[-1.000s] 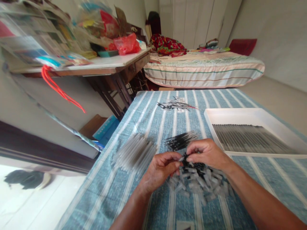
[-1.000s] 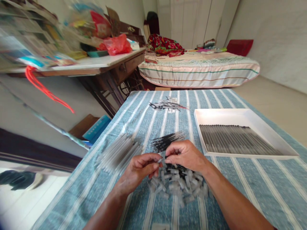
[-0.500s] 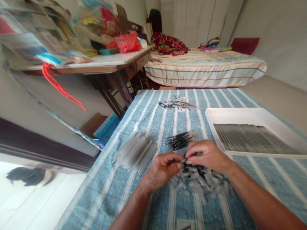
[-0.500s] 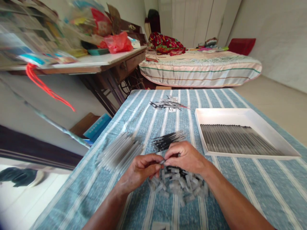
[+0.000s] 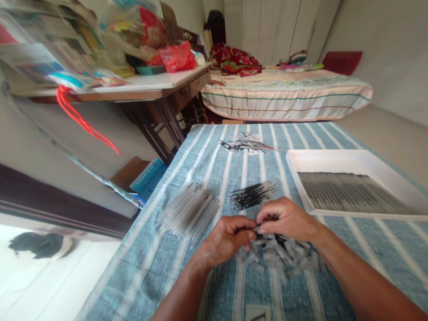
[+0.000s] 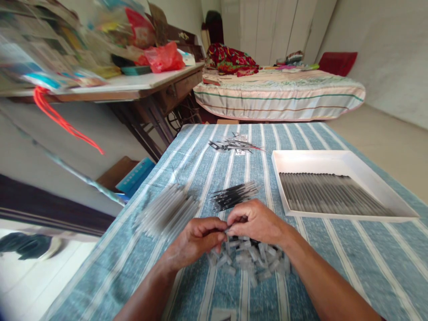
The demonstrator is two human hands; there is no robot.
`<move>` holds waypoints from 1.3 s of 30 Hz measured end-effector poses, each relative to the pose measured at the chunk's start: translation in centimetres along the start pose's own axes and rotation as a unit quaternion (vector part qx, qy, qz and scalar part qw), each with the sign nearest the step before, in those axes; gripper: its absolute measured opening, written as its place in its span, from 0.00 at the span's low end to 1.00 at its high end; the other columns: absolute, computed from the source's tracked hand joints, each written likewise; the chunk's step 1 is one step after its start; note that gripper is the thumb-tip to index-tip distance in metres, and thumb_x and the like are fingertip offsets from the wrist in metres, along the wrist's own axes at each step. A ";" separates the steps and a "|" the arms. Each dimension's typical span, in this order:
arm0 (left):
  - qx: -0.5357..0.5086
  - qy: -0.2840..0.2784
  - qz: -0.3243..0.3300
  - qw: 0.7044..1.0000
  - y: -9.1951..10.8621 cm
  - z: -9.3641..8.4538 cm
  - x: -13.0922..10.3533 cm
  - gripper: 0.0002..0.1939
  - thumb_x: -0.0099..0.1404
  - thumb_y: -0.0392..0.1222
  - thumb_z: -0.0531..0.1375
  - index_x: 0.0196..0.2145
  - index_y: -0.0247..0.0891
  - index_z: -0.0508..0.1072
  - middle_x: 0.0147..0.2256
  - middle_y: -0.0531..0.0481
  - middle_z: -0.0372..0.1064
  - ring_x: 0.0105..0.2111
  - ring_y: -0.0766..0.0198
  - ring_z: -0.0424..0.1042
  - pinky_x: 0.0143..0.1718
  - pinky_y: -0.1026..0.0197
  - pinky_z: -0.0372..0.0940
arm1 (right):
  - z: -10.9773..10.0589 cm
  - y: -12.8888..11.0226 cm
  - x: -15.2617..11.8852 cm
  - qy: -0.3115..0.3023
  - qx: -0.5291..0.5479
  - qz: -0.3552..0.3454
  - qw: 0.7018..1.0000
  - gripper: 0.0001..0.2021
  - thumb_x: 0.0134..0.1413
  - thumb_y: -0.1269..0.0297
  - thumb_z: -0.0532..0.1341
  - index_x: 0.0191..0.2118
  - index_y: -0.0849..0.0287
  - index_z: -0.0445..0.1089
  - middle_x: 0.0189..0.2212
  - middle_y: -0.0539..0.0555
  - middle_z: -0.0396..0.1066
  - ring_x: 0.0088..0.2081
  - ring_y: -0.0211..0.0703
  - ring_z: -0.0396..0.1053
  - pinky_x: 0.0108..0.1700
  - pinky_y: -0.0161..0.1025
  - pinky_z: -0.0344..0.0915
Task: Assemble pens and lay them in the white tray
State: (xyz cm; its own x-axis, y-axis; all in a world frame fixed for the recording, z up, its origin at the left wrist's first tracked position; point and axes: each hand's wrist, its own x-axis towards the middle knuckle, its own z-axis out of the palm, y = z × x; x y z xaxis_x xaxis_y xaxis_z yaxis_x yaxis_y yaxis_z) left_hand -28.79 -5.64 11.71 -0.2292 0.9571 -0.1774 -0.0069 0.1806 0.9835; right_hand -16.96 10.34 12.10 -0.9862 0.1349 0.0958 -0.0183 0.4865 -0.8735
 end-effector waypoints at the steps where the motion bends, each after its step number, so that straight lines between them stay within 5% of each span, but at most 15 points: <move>1: -0.002 0.003 0.000 1.000 0.0 0.0 0.0 0.07 0.58 0.37 0.60 0.32 0.32 0.76 0.19 0.55 0.65 0.18 0.73 0.58 0.22 0.68 0.55 | 0.0 0.1 0.0 0.005 0.005 0.013 1.000 0.04 0.45 0.66 0.65 0.27 0.62 0.74 0.22 0.48 0.71 0.26 0.34 0.67 0.28 0.29 0.60; 7: -0.004 0.022 0.003 1.000 0.2 -0.1 0.0 0.08 0.58 0.38 0.59 0.33 0.33 0.77 0.20 0.54 0.66 0.19 0.72 0.60 0.23 0.67 0.55 | -0.4 0.2 -0.3 -0.004 0.013 0.047 0.999 0.07 0.44 0.66 0.65 0.32 0.62 0.74 0.23 0.48 0.71 0.25 0.35 0.67 0.28 0.29 0.61; 13: 0.008 0.020 0.001 1.000 0.3 0.0 0.0 0.08 0.58 0.37 0.59 0.33 0.34 0.77 0.20 0.55 0.65 0.19 0.71 0.60 0.23 0.67 0.56 | -0.7 0.1 -0.2 -0.021 -0.051 -0.008 0.998 0.05 0.49 0.68 0.61 0.29 0.62 0.73 0.23 0.49 0.72 0.26 0.35 0.66 0.29 0.29 0.60; 28: 0.028 0.018 0.000 0.999 -0.3 -0.1 0.1 0.09 0.58 0.38 0.59 0.33 0.32 0.76 0.21 0.54 0.65 0.21 0.70 0.61 0.23 0.67 0.56 | -0.4 0.7 -0.1 -0.030 -0.071 -0.018 0.997 0.06 0.50 0.65 0.60 0.27 0.62 0.72 0.21 0.48 0.69 0.25 0.34 0.65 0.28 0.29 0.58; 39: 0.053 0.023 0.030 0.998 -0.1 -0.2 0.1 0.08 0.58 0.39 0.59 0.32 0.33 0.76 0.21 0.53 0.65 0.21 0.70 0.61 0.24 0.67 0.58 | 0.1 1.0 -0.2 -0.071 -0.022 0.057 0.996 0.18 0.58 0.59 0.53 0.20 0.62 0.64 0.16 0.47 0.63 0.18 0.32 0.61 0.22 0.29 0.54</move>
State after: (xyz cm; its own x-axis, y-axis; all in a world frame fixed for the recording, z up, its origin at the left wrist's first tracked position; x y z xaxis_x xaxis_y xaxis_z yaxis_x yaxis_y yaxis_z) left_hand -28.97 -5.61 11.58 -0.2713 0.9558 -0.1132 0.1103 0.1477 0.9829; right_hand -16.78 10.72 11.15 -0.9948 0.0696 -0.0747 0.0999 0.5124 -0.8529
